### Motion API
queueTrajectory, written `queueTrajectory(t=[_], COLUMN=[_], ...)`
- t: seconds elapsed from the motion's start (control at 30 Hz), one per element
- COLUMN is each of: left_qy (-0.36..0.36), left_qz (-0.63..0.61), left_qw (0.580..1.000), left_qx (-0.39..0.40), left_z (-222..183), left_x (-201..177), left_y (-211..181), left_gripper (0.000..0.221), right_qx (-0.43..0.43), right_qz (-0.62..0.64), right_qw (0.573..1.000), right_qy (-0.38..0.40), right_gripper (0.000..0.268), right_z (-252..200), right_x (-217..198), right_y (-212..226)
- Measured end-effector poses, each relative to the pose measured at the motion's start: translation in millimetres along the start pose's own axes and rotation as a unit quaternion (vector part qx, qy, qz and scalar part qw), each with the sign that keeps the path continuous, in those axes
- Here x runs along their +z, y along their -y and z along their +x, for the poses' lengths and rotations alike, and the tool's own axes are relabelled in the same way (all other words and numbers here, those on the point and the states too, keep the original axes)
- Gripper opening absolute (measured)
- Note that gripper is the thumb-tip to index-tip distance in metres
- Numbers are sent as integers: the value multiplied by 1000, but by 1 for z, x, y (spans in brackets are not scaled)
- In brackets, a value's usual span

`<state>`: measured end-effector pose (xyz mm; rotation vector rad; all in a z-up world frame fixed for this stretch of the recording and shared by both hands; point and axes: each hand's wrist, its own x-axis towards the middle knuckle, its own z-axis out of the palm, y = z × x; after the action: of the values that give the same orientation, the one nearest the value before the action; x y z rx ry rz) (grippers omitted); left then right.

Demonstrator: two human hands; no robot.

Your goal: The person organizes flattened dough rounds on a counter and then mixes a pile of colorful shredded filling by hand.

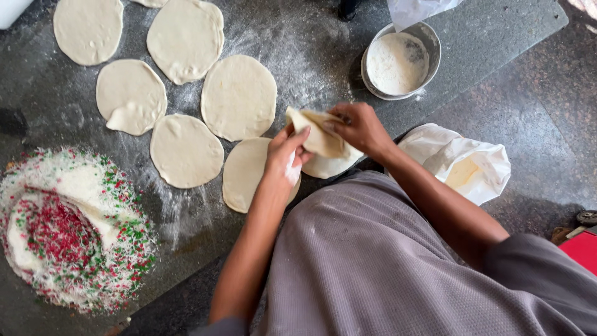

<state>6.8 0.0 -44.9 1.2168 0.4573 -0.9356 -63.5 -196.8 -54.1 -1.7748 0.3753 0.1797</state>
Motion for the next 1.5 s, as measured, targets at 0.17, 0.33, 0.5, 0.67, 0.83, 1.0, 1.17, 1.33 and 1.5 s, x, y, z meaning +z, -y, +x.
queueTrajectory(t=[0.17, 0.33, 0.5, 0.67, 0.83, 1.0, 1.17, 1.33, 1.5], left_qy=[48, 97, 60, 28, 147, 96, -46, -121, -12], left_qz=[4, 9, 190, 395, 485, 459, 346, 250, 215], left_qw=[999, 990, 959, 888, 850, 858, 911, 925, 935], left_qx=[25, 106, 199, 235, 142, 211, 217, 260, 283], left_z=[-79, -135, -151, -131, -145, -157, -172, -177, -141], left_x=[10, 18, 20, 56, 77, 45, 8, -1, -11], left_y=[-35, -69, -83, -57, -41, -49, -80, -87, -57], left_gripper=[52, 52, 45, 45, 53, 47, 53, 67, 70], right_qx=[-87, -29, -17, 148, -190, 187, 163, 138, -83], right_qz=[88, 292, 415, 514, 188, 750, 795, 776, 201], right_qw=[992, 954, 900, 830, 960, 622, 571, 603, 953], right_qy=[13, 62, 133, 160, 86, 125, 119, 123, 210], right_gripper=[29, 26, 42, 44, 66, 59, 61, 59, 62], right_z=[-53, -71, -63, -34, -29, -35, -42, -45, -45], right_x=[-15, -22, -4, 60, 79, 72, 53, 44, 65], right_y=[50, 87, 89, 8, -72, -45, -3, 25, 79])
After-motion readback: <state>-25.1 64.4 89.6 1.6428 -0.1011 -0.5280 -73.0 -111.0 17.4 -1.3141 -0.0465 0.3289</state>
